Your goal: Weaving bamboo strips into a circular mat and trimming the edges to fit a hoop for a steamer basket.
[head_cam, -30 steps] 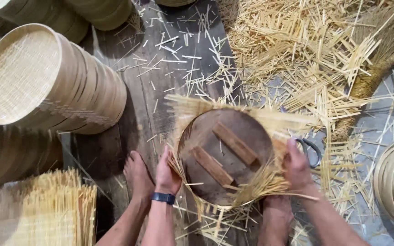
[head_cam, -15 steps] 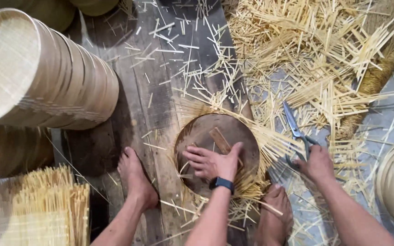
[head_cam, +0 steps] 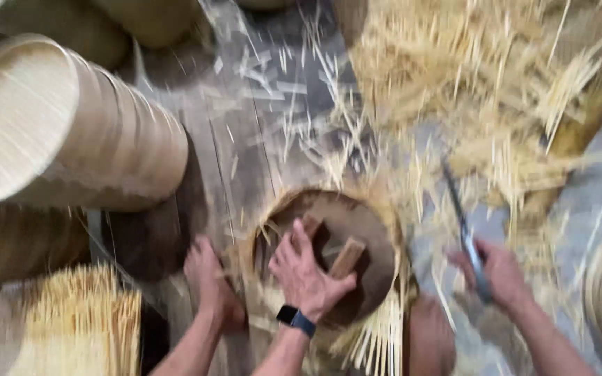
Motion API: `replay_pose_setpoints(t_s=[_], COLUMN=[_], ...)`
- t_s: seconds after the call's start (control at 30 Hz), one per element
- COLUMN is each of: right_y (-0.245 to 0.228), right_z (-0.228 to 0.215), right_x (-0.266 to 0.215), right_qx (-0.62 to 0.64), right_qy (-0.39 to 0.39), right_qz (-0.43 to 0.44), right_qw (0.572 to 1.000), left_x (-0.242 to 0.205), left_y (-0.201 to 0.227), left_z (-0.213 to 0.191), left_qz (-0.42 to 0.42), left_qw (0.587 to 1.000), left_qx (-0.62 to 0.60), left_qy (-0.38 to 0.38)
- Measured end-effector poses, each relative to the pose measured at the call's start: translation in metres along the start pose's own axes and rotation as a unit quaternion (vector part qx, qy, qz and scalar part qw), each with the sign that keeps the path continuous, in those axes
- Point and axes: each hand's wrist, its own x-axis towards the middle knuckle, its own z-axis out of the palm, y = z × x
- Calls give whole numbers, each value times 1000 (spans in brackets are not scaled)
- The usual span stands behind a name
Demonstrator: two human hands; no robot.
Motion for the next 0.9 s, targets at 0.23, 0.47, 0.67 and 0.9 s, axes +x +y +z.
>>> replay_pose_setpoints(t_s=[0.23, 0.47, 0.67, 0.9], right_y=[-94, -88, -13, -12], right_z=[26, 72, 33, 40], right_x=[-60, -43, -56, -38], right_qx=[338, 77, -108, -355], right_qy=[-26, -193, 15, -48], right_qz=[-308, 25, -182, -55], right_qw=[889, 978, 977, 932], left_x=[2, 1, -7, -5], left_y=[-8, -13, -9, 10], left_z=[25, 29, 35, 40], left_qz=[67, 63, 60, 1], left_qw=[997, 997, 997, 999], left_qx=[14, -11, -42, -27], left_qy=[-38, -39, -11, -22])
